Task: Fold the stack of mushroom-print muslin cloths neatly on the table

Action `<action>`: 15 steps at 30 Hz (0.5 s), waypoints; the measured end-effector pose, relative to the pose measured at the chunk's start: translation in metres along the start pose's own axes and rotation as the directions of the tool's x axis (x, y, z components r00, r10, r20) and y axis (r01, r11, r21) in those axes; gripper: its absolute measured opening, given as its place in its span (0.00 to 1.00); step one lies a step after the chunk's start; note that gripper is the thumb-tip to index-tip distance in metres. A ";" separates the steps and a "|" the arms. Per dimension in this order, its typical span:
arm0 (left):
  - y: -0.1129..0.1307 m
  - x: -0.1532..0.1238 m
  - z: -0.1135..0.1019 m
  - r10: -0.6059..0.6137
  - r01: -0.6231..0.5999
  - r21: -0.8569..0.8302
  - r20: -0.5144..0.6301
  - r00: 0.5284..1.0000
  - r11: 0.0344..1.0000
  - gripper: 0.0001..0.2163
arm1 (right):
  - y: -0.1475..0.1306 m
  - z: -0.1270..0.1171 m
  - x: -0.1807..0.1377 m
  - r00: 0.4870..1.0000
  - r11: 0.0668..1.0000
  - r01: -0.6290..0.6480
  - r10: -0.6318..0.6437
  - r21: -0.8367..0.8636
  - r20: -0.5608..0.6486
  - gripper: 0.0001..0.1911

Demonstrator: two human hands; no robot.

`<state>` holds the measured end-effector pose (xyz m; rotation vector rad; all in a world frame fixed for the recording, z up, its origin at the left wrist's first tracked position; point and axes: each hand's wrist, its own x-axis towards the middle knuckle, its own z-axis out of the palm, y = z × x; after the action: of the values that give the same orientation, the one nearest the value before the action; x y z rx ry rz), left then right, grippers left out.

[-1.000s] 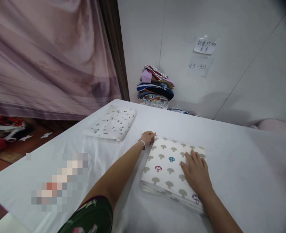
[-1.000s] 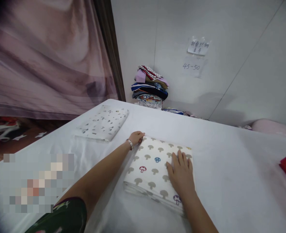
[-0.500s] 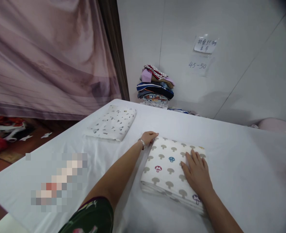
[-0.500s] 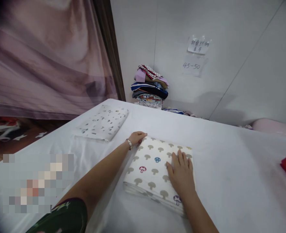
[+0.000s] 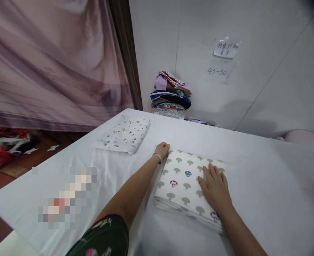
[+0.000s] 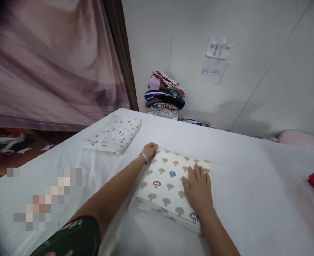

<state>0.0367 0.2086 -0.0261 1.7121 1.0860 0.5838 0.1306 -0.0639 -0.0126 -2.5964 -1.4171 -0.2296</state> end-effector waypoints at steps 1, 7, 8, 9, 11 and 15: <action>0.000 0.001 0.000 -0.014 0.014 0.000 -0.009 1.000 1.000 0.10 | 0.000 0.000 0.000 1.000 1.000 0.002 -0.002 0.002 -0.002 0.28; 0.012 0.002 -0.013 -0.093 0.093 -0.018 -0.022 0.995 0.996 0.12 | 0.000 0.001 0.001 1.000 1.000 -0.020 0.020 0.024 -0.005 0.28; 0.015 -0.002 -0.016 -0.092 0.092 -0.020 -0.016 0.996 0.996 0.13 | 0.000 0.000 0.001 1.000 0.999 -0.021 0.022 0.025 -0.007 0.28; 0.018 -0.009 -0.018 -0.086 0.086 -0.019 -0.008 0.996 0.996 0.14 | 0.000 0.000 0.001 1.000 0.999 -0.023 0.023 0.025 -0.008 0.27; 0.019 -0.032 -0.019 -0.054 0.054 -0.011 0.015 0.998 0.998 0.16 | 0.000 -0.001 0.002 1.000 0.999 -0.029 0.029 0.027 -0.002 0.27; 0.004 -0.097 -0.015 0.207 -0.221 0.087 0.144 0.968 0.971 0.23 | -0.003 -0.005 0.001 0.998 0.998 -0.058 0.057 0.039 0.029 0.27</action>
<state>-0.0207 0.1307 -0.0061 1.9453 0.8546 0.5460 0.1287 -0.0623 -0.0075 -2.6141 -1.3394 -0.1561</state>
